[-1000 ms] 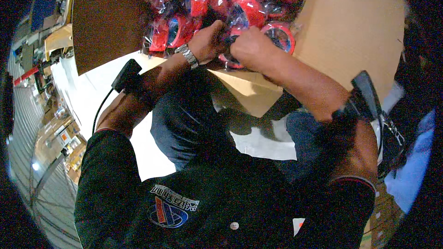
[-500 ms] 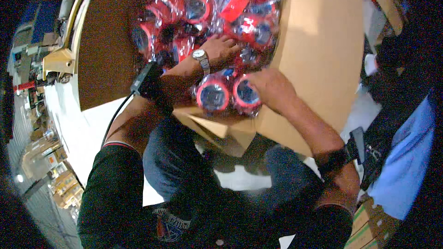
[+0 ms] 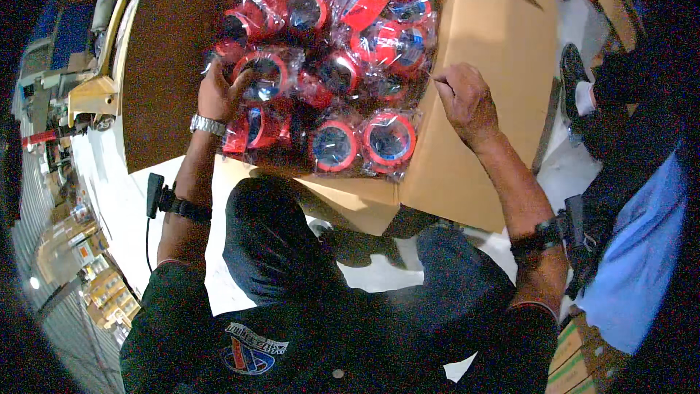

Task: The recorder tapes a cardboard box shut and then reorganizes multiple rolls of red tape inside a large box on the warehouse floor.

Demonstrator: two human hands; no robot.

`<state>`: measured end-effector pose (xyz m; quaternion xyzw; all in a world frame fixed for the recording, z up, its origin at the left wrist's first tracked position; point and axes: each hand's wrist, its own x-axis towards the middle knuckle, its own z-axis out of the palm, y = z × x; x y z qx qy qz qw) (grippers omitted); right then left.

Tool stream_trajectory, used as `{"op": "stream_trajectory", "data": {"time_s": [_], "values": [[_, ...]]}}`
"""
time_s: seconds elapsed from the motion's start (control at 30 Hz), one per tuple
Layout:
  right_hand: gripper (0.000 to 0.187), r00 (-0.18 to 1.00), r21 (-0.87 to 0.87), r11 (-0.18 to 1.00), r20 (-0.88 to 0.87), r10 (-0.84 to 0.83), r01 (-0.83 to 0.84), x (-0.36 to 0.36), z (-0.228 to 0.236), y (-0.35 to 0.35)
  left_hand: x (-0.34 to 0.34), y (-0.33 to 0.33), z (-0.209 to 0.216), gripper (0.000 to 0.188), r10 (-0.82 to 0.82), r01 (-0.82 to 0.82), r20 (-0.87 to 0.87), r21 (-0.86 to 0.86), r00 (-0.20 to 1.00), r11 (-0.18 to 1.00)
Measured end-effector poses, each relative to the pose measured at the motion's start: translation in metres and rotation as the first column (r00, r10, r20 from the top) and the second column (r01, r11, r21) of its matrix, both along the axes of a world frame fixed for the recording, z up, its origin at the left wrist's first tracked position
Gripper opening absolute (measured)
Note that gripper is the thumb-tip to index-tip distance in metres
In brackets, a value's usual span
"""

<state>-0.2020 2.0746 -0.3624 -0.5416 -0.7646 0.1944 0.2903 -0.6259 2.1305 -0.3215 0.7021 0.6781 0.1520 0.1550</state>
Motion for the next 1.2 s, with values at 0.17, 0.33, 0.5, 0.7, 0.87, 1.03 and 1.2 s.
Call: {"op": "stream_trajectory", "data": {"time_s": [0.17,0.33,0.5,0.7,0.87,1.03,1.2], "values": [[0.01,0.987,0.122,0.986,0.125,0.101,-0.116,-0.004,-0.019,0.027,-0.007,-0.024,0.01,0.05,-0.026,0.017,-0.141,-0.062,0.99,0.998],[0.009,0.975,0.116,0.979,0.166,0.145,-0.165,-0.006,-0.026,0.027,0.032,-0.102,0.042,0.054,-0.243,0.225,0.027,0.288,0.97,0.931],[0.007,0.989,0.162,0.981,0.122,0.088,-0.108,-0.013,-0.02,0.029,0.133,-0.197,-0.012,0.04,-0.601,0.627,0.193,-0.347,0.776,0.698],[0.008,0.991,0.145,0.984,0.105,0.084,-0.099,-0.015,-0.013,0.028,0.147,-0.169,-0.038,0.029,-0.737,0.701,0.142,-0.47,0.661,0.537],[0.005,1.0,0.136,0.991,-0.002,-0.003,0.003,-0.04,-0.015,0.013,0.096,-0.157,-0.039,0.023,-0.768,0.733,0.087,-0.384,0.634,0.561],[0.014,0.969,0.046,0.991,-0.21,0.132,-0.125,-0.102,0.0,0.016,-0.029,-0.119,-0.049,0.022,-0.812,0.76,-0.111,-0.297,0.573,0.577],[0.018,0.883,-0.211,0.886,-0.331,0.332,-0.412,-0.171,0.007,0.031,-0.168,-0.064,-0.026,0.031,-0.748,0.702,-0.189,-0.26,0.636,0.663]]}}
